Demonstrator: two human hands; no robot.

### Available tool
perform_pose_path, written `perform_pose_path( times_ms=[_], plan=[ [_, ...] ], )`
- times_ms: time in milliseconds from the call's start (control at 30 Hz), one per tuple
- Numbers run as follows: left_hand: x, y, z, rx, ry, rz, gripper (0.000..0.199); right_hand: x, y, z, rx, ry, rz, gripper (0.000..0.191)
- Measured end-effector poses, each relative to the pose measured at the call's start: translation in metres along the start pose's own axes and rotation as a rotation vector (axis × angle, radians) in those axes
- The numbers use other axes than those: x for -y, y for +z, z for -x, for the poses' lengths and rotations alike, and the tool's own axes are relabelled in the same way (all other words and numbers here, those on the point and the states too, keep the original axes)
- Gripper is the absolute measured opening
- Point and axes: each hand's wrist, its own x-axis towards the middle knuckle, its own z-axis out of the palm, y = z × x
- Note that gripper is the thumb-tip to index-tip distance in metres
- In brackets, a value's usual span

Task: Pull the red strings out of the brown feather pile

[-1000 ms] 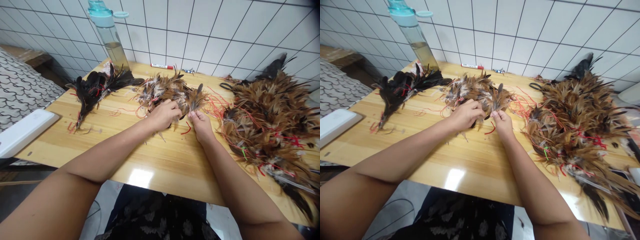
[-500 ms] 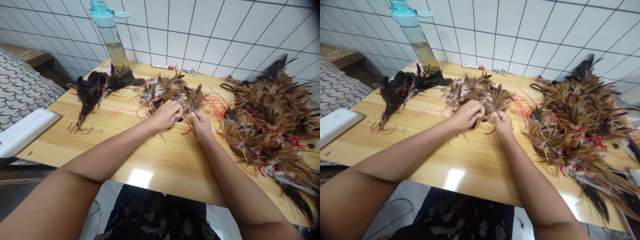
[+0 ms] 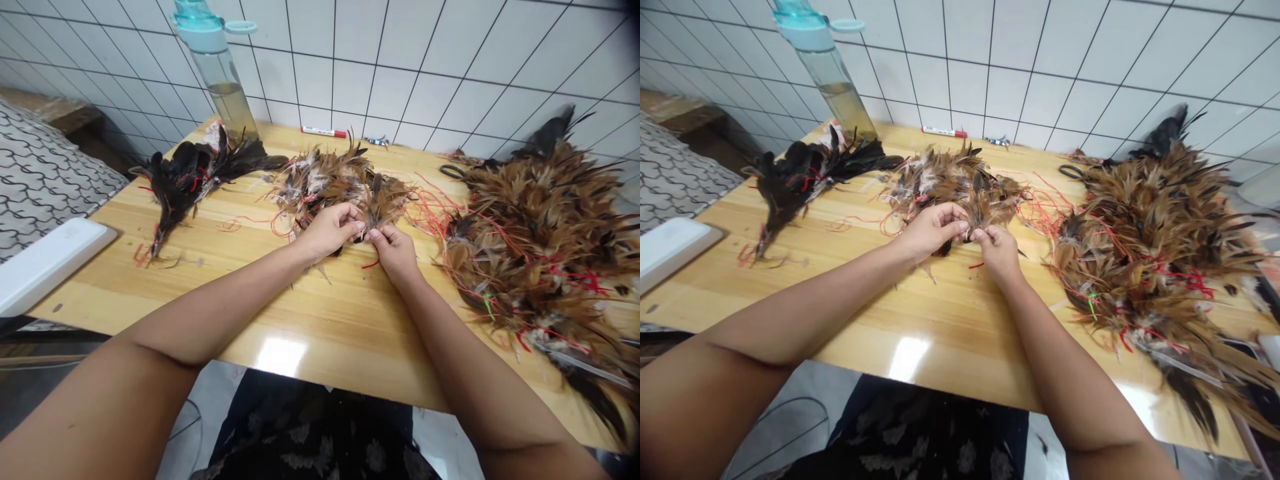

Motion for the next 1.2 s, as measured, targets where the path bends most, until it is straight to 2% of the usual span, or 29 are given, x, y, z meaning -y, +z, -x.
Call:
perform_pose_path(
  times_ms=[233,500,633,800,967,1100,1200],
  plan=[
    [0.004,0.003,-0.001,-0.087,0.052,-0.063,0.008,0.003,0.0,0.001,0.019,-0.037,0.089,0.02],
    [0.013,0.003,0.0,-0.125,0.172,-0.23,0.012,0.001,0.001,0.0,0.037,-0.064,0.066,0.02],
    [0.012,0.004,0.001,-0.131,0.188,-0.242,0.012,0.002,0.0,-0.001,0.056,-0.084,0.093,0.019],
    [0.006,0.005,0.002,-0.101,0.136,-0.16,0.015,0.003,-0.001,-0.001,0.046,-0.104,0.181,0.023],
    [0.004,0.006,0.001,-0.113,0.004,0.022,0.023,0.003,-0.002,-0.001,0.054,-0.118,0.192,0.022],
    [0.007,0.005,-0.001,-0.076,-0.072,0.134,0.02,0.002,-0.001,-0.001,0.069,-0.131,0.191,0.021],
    [0.007,0.004,-0.001,-0.059,-0.086,0.126,0.013,0.002,-0.001,-0.001,0.067,-0.125,0.187,0.021]
  ],
)
